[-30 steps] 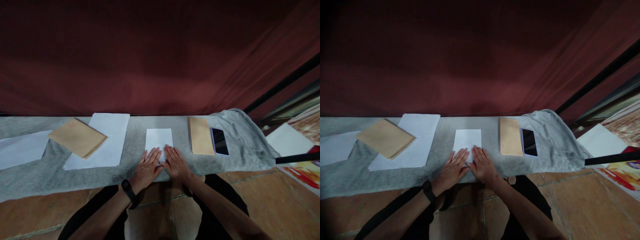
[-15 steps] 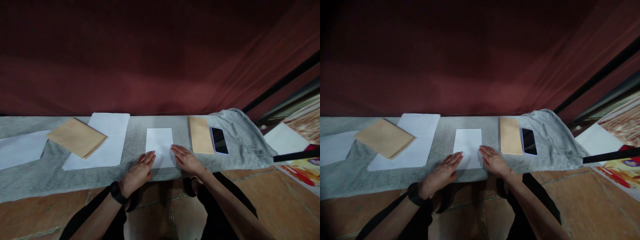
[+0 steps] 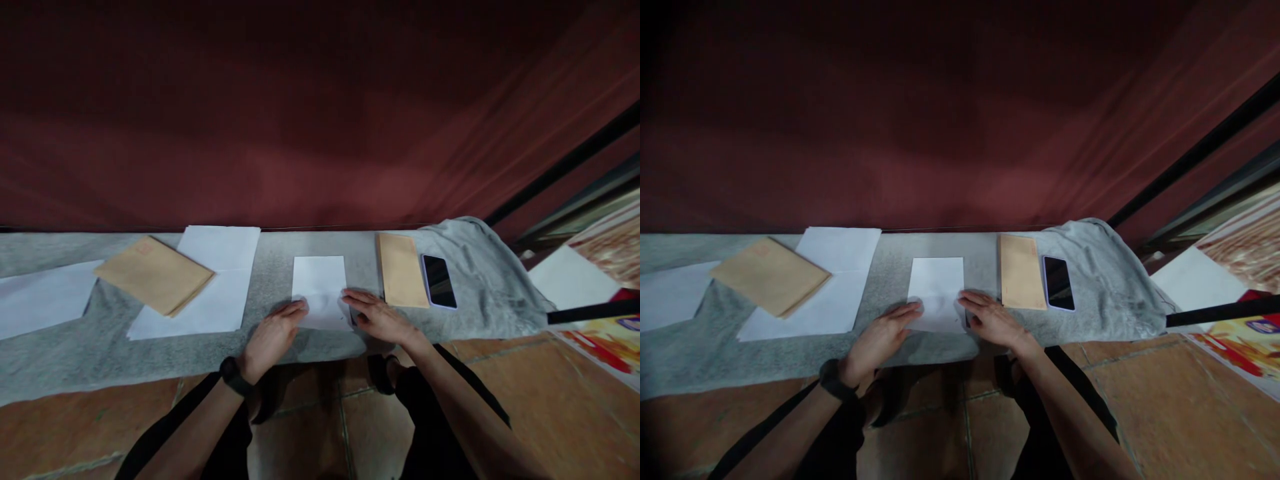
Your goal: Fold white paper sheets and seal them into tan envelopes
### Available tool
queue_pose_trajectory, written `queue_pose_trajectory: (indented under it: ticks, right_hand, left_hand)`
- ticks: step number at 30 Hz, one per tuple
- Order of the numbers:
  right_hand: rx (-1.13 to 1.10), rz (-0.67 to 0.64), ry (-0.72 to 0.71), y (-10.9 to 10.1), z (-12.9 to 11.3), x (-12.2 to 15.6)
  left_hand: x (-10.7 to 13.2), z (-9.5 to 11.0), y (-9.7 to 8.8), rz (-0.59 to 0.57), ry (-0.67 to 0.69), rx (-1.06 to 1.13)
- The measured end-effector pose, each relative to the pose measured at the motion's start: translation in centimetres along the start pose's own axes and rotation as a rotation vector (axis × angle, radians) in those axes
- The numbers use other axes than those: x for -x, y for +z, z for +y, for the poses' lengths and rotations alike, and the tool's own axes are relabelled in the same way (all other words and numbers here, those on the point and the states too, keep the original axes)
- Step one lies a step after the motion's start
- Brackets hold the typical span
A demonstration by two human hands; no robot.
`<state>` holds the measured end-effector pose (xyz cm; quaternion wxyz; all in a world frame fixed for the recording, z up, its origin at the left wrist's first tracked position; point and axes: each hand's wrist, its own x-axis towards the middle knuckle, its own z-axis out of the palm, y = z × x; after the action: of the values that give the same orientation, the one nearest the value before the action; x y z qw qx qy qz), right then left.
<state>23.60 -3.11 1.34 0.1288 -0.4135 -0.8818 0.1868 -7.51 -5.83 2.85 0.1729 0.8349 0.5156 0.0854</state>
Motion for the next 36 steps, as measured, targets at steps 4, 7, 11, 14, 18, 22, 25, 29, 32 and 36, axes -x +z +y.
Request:
queue_pose_trajectory:
  ticks: [4,7,11,14,18,22,25,29,32,36]
  right_hand:
    - [-0.033,0.028,0.015,0.1,0.0,-0.5]
    - [-0.079,0.063,0.032,0.1,0.0,-1.1]
    - [-0.12,0.117,0.141,0.4,0.1,-1.5]
    - [-0.16,0.148,0.245,0.7,0.2,-1.7]
    - [-0.246,0.146,0.346,0.9,-0.1,-2.4]
    - [-0.254,0.168,0.431,0.9,-0.4,-3.4]
    - [-0.215,0.184,0.491,1.1,-0.6,-4.0]
    - [-0.125,0.163,0.562,1.4,-0.9,-4.6]
    - [-0.049,0.146,0.622,1.6,-1.3,-5.1]
    - [0.038,0.149,0.678,1.9,-2.0,-5.6]
  left_hand:
    - [-1.1,-0.3,-0.3,0.119,-0.137,0.167]
    - [-1.7,-0.4,-0.6,0.174,-0.229,0.367]
    - [-2.0,-0.8,-0.6,0.206,-0.278,0.594]
    - [-2.5,-1.0,-0.3,0.197,-0.31,0.631]
    - [-3.4,-1.0,0.0,0.182,-0.371,0.526]
    - [-4.3,-1.1,0.0,0.175,-0.414,0.44]
    - [-4.9,-1.1,0.0,0.183,-0.458,0.414]
    - [-5.3,-0.5,0.0,0.21,-0.504,0.385]
    - [-5.5,-0.1,0.0,0.221,-0.529,0.353]
    - [-5.9,0.1,0.2,0.253,-0.542,0.316]
